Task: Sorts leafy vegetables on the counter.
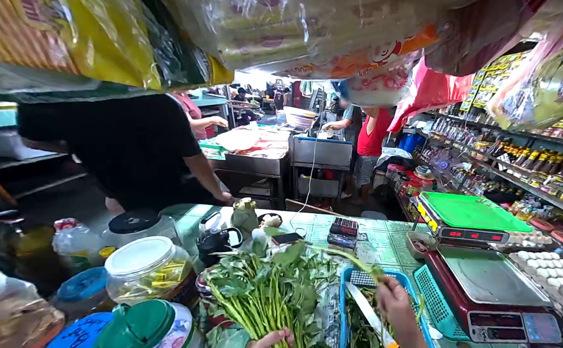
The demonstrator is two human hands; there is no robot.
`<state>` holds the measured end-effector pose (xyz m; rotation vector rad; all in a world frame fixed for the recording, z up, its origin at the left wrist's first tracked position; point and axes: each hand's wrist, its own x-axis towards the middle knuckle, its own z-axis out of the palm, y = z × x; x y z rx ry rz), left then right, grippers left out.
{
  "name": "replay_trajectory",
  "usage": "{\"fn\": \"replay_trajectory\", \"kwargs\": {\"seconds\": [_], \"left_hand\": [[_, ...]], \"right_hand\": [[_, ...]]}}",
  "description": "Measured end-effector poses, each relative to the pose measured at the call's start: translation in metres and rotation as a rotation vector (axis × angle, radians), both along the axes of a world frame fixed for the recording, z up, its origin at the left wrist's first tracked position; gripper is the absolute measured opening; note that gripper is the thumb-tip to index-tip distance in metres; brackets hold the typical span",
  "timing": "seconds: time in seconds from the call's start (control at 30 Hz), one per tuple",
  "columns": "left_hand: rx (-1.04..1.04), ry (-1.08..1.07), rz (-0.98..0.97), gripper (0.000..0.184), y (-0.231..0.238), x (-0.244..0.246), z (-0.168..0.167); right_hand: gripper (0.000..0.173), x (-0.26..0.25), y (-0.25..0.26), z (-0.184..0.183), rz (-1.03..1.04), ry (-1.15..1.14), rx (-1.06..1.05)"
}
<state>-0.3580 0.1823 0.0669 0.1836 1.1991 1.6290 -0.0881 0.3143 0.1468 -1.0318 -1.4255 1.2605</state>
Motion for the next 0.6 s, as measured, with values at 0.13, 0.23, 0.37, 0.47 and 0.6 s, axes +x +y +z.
{"fn": "replay_trajectory", "kwargs": {"seconds": [0.13,0.23,0.37,0.47,0.6], "left_hand": [[0.014,-0.062,0.000,0.024,0.006,0.014,-0.002],[0.011,-0.144,-0.038,0.022,0.011,0.039,-0.004],[0.056,-0.165,-0.146,0.031,0.018,0.064,-0.013],[0.079,-0.182,-0.118,0.029,0.023,0.074,-0.007],[-0.002,-0.222,-0.046,0.042,0.026,0.074,0.002]], "right_hand": [[0.029,0.008,-0.013,0.033,-0.069,0.146,0.148],[0.028,-0.010,-0.025,0.020,-0.041,0.161,0.222],[0.031,-0.038,-0.049,-0.019,0.037,0.020,0.244],[0.029,-0.057,-0.061,-0.057,0.111,-0.158,0.304],[0.022,-0.072,-0.070,-0.077,0.146,-0.334,0.372]]}}
